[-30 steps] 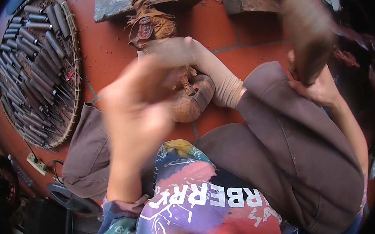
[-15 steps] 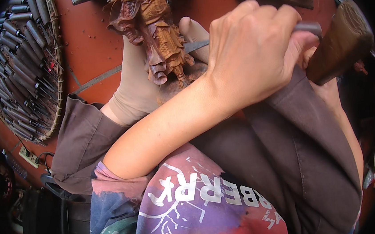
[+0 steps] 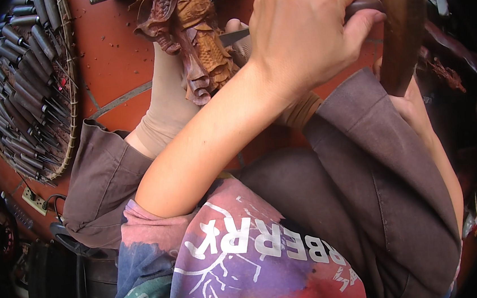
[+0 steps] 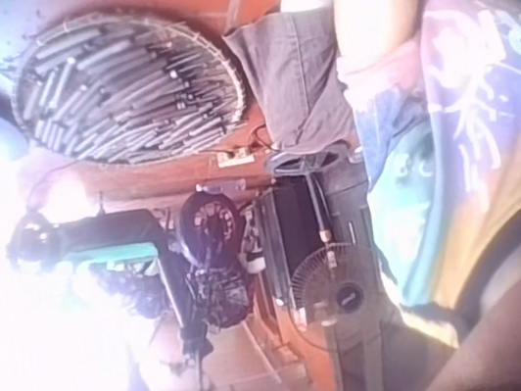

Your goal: The person carves a small wooden figurine using a chisel and mallet while holding the wood between their bare feet. They repeatedly strike the chisel to shape the wood and occasionally switch tools from a nearby basket.

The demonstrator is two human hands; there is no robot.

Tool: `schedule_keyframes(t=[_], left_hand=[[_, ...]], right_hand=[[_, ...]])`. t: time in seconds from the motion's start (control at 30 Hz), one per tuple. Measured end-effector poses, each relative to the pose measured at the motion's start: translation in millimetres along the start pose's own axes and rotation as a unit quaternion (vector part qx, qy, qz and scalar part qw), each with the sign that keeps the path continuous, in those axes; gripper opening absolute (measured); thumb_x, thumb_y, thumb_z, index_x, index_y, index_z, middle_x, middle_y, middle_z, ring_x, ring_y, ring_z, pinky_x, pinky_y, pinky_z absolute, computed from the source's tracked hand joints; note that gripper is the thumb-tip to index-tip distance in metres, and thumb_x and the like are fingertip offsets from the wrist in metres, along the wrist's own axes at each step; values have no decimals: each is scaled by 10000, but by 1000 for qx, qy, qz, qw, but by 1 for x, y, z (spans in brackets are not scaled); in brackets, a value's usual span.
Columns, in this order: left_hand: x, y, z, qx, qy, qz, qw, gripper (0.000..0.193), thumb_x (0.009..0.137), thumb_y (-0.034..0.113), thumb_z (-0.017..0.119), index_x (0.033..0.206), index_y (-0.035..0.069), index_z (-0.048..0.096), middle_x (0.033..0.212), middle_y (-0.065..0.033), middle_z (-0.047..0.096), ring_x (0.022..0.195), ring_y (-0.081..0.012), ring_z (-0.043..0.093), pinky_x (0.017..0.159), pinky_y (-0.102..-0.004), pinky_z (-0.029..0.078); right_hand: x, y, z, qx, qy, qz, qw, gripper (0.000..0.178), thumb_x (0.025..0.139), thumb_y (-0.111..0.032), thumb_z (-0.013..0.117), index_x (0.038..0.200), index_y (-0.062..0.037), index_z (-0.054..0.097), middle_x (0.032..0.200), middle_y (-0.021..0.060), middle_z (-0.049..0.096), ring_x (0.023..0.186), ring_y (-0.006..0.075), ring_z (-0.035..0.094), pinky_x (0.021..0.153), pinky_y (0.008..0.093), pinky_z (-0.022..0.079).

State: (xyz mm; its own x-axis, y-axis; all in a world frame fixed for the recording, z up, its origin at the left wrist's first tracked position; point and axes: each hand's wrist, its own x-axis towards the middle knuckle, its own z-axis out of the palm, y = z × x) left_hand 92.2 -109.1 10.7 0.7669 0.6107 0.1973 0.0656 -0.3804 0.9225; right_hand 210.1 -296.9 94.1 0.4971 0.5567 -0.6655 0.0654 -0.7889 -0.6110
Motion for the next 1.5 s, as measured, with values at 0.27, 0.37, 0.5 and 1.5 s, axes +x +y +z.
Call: schedule_keyframes(t=[0.27, 0.37, 0.5, 1.5], left_hand=[[0, -8, -3, -16, 46, 67, 997, 238, 893, 291, 693, 956, 62, 708, 711, -150, 681, 641, -305, 685, 570, -377, 531], [-4, -3, 0, -51, 64, 59, 995, 303, 810, 387, 735, 872, 91, 739, 697, -128, 675, 627, -309, 678, 558, -395, 533], [-16, 8, -1, -80, 47, 52, 994, 330, 755, 419, 778, 837, 101, 736, 697, -104, 646, 598, -310, 655, 535, -402, 523], [-149, 19, -124, 347, -247, -187, 885, 876, 547, 108, 879, 1365, 89, 565, 821, -113, 638, 774, -316, 650, 678, -423, 502]], right_hand=[[1, 15, 6, 79, 12, 52, 995, 288, 737, -57, 704, 964, -66, 528, 883, -32, 508, 836, 49, 499, 752, 216, 385], [-5, 6, 2, 76, 13, 53, 996, 292, 735, -55, 707, 966, -68, 529, 886, -31, 511, 840, 49, 502, 750, 219, 387], [-5, -2, -1, 99, -13, 56, 993, 300, 728, -50, 707, 970, -70, 531, 886, -30, 512, 843, 50, 504, 746, 224, 389], [-17, -73, 16, -429, -157, -321, 829, 271, 634, 2, 676, 891, -52, 610, 828, 103, 636, 837, 327, 616, 724, 417, 463]])
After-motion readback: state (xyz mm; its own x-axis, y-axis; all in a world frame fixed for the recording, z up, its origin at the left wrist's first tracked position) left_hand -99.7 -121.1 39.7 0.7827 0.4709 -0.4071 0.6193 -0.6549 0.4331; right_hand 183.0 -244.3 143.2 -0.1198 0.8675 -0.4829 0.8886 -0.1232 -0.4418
